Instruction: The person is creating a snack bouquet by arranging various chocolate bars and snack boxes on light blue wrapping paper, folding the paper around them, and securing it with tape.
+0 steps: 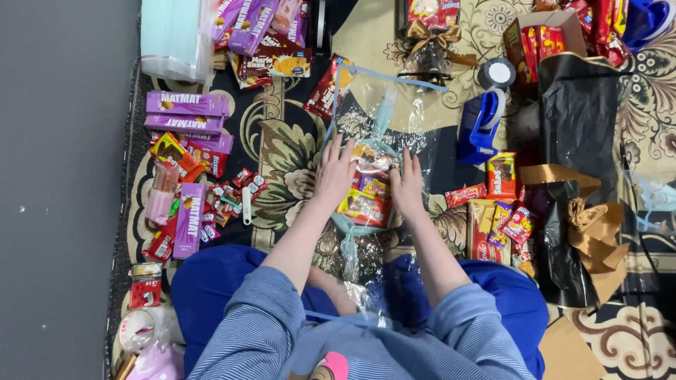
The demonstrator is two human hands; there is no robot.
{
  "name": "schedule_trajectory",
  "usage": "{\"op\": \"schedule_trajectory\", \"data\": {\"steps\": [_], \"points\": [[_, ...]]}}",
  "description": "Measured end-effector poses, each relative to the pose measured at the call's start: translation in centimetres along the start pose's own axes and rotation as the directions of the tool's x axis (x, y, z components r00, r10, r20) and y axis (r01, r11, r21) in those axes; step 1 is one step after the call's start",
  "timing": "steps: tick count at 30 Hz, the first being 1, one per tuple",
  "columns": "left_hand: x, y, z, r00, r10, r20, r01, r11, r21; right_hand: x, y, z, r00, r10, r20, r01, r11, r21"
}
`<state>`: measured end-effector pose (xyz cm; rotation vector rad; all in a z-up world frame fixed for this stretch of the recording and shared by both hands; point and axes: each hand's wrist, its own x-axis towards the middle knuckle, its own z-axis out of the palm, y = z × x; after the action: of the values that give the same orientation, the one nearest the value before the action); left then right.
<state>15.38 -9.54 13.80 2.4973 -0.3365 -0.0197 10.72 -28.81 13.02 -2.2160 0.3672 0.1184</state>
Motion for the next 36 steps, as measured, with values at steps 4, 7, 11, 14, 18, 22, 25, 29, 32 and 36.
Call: {"op": "schedule_trajectory", "data": {"steps": [4,7,11,14,18,22,25,29,32,36], "points": [[0.5,-1.9,2.9,0.981,-0.122,0.154,0.130,0.990,-0.047,4.5,4.8,3.3,0.986,0.160,0.045,-0.159,0.987,-0.022],[0.5,-2.4,4.3,0.979,-0.130,0.159,0.137,0.990,-0.036,4.2,3.6,3.6,0.985,0.168,0.025,-0.166,0.983,-0.083],[2.0,-1.1,4.0,1.000,0.016,0.012,-0.018,0.977,0.210,3.7,1.2,3.2,0.974,0.082,-0.209,-0.168,0.884,-0.437],[2.5,0.0,3.4,0.999,0.035,-0.026,-0.029,0.980,0.198,4.4,0.0,3.5,0.974,-0.059,-0.220,-0.054,0.879,-0.474],[1.9,-0.2,3.0,0.980,-0.157,0.123,0.137,0.978,0.154,5.4,1.0,4.6,0.997,0.080,-0.008,-0.075,0.893,-0.443],[2.2,-1.6,3.1,0.953,-0.179,0.244,0.188,0.982,-0.011,5.6,2.1,4.7,0.996,0.079,0.036,-0.058,0.918,-0.393],[1.8,-2.1,3.3,0.927,-0.196,0.321,0.220,0.975,-0.042,4.5,2.5,3.1,1.000,0.021,0.008,-0.021,0.999,-0.044],[-1.4,-2.1,2.9,0.987,-0.157,-0.040,0.150,0.979,-0.138,-0.2,1.7,1.2,0.965,-0.017,-0.260,0.083,0.966,0.245],[-3.8,-1.6,3.3,0.990,-0.109,-0.087,0.089,0.974,-0.206,-3.3,2.7,2.3,0.971,0.000,-0.237,0.064,0.963,0.262],[-5.3,-2.6,5.1,0.979,-0.183,0.087,0.199,0.943,-0.265,-4.2,3.5,3.8,0.989,0.096,-0.109,-0.051,0.933,0.356]]}}
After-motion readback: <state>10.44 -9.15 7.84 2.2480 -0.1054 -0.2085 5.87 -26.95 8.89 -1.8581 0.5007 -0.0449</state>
